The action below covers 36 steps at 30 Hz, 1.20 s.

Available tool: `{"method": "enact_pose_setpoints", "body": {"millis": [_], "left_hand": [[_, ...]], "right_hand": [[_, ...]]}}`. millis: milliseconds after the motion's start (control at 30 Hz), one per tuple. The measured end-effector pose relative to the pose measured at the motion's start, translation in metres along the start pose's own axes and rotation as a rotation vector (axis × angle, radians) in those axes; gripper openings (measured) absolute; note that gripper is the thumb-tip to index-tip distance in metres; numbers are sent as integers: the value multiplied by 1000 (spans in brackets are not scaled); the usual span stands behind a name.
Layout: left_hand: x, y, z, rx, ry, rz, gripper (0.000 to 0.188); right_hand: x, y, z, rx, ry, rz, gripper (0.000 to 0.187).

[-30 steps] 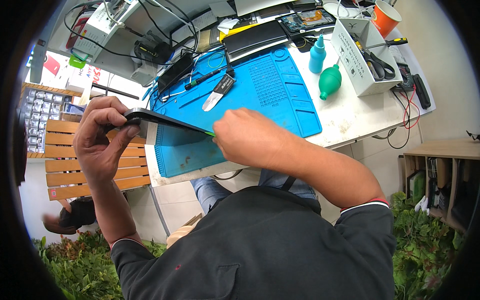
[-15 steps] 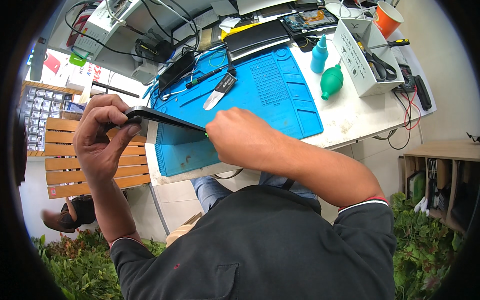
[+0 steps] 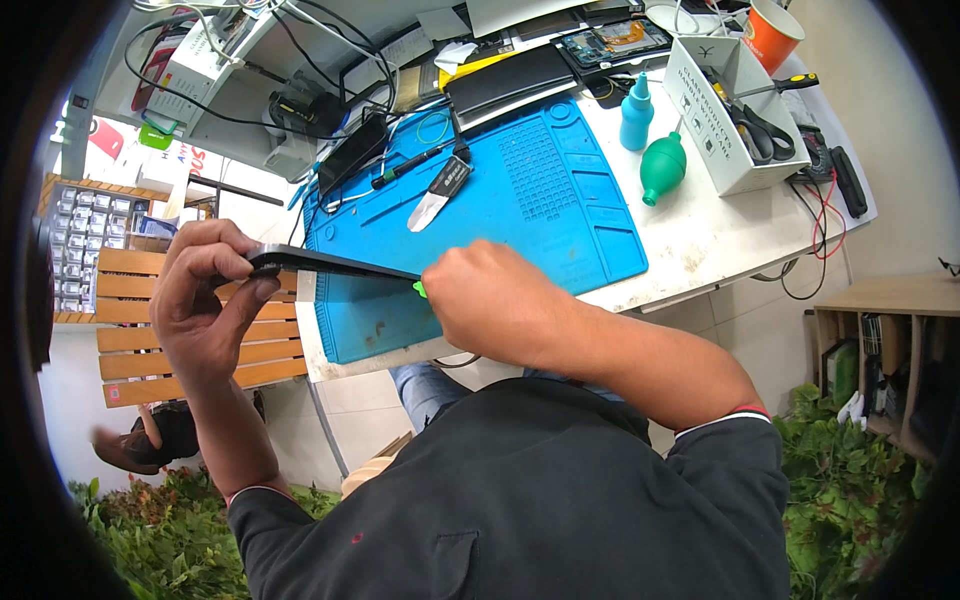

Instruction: The person uses a pry tool to separate the screen assembly from the chassis of a tablet.

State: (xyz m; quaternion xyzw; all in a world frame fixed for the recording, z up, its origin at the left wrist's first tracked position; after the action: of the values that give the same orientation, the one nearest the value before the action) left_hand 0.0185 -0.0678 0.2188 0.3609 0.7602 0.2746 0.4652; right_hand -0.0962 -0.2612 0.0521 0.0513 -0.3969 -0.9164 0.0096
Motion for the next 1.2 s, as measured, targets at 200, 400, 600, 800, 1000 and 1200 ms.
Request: {"method": "enact_pose_setpoints", "body": {"millis": [200,400,600,800,1000,1200], "left_hand": [[10,-5,-10,-10,28,-23,35],[27,-2,-27,3,88,-2,32],[32,-8,-34,-51,63,-75,30],[31,-10,-37,-77,59,-123,27],[30,-10,-42,-100,65,-111,29],[25,-12,-39,-63,71,-101,31]], "right_hand": [[11,7,5,-10,77,-62,8],[17,-1,2,-33,109,-65,9],[18,-4,0,-21,145,-46,8],[16,-5,-2,-12,155,-92,10],[19,-6,1,17,135,-64,8],[29,3,-7,-75,83,-57,9]]}}
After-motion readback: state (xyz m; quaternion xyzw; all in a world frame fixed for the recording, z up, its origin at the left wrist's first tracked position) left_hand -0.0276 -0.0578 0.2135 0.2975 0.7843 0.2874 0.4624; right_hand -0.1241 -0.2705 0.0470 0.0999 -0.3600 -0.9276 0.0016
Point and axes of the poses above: each hand's wrist, its own x-axis away from the middle knuckle, its own y-axis out of the back of the hand, z = x × y, the point moved 4 cm from there along -x, towards the middle knuckle, and after that the axes turned 7 degrees about -y, right-handed, at the moved point
